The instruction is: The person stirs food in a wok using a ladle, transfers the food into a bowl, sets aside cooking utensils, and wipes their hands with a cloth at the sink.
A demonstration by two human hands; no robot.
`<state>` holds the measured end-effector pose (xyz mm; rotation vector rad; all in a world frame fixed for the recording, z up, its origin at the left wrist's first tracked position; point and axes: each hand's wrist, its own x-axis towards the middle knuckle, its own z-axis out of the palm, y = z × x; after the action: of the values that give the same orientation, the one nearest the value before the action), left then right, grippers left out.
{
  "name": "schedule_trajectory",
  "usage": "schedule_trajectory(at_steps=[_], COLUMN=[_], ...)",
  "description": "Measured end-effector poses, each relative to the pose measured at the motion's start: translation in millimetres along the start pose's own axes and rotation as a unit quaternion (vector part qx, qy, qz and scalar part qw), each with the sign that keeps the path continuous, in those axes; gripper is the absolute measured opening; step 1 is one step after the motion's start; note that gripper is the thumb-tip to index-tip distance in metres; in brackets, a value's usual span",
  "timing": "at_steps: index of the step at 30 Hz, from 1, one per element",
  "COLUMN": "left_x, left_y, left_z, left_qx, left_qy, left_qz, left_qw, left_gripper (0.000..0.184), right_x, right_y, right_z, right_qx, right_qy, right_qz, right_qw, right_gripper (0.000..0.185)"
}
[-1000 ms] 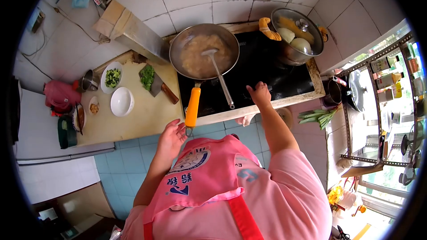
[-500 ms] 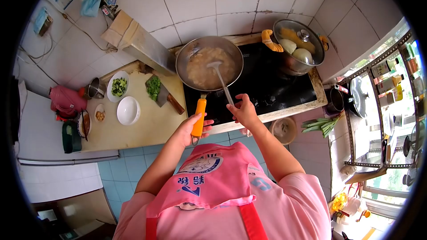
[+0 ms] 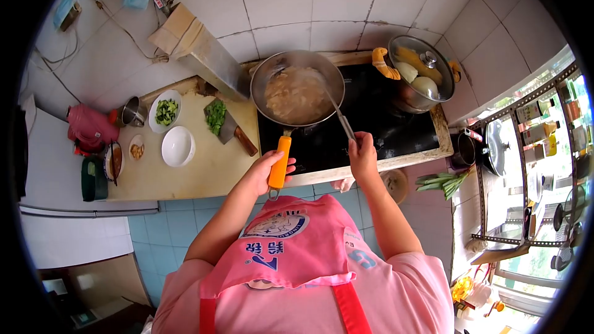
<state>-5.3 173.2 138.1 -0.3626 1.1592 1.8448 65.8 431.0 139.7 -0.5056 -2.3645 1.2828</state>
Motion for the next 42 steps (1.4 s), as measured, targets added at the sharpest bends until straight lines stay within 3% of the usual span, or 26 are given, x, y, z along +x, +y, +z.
schedule_trajectory(at_steps=[5,18,21,23,31,42], left_x=[6.2,14.6,22.9,23.1,21.6,-53.8], left_y=[6.4,7.7,1.7,-1.3,-20.1,-67.4], left_z=[3.3,4.0,-2.7,-1.7,14.4,27.3], left_qx=[0.037,-0.017,-0.012,-0.085,-0.052,-0.148], left_qy=[0.003,-0.026,-0.047,-0.091,-0.09,-0.074], left_qz=[-0.073,-0.103,-0.075,-0.084,-0.02,0.059], left_qw=[0.997,0.994,0.996,0.989,0.994,0.984], left_gripper=[0.027,0.029,0.024,0.019,0.02,0.017], right_x=[-6.6,-13.3,-11.8,-9.6,-2.8,7.3], right_y=[-12.3,-12.2,-10.5,-8.9,0.2,-16.1], right_z=[-17.5,-35.5,-43.8,-46.1,-66.6,-88.7], right_qx=[0.001,0.008,-0.019,-0.003,-0.009,-0.007], right_qy=[-0.001,0.016,0.001,0.0,-0.039,-0.118], right_qz=[0.017,-0.024,-0.02,-0.027,-0.044,-0.094], right_qw=[1.0,1.0,1.0,1.0,0.998,0.989], right_gripper=[0.029,0.026,0.026,0.027,0.027,0.027])
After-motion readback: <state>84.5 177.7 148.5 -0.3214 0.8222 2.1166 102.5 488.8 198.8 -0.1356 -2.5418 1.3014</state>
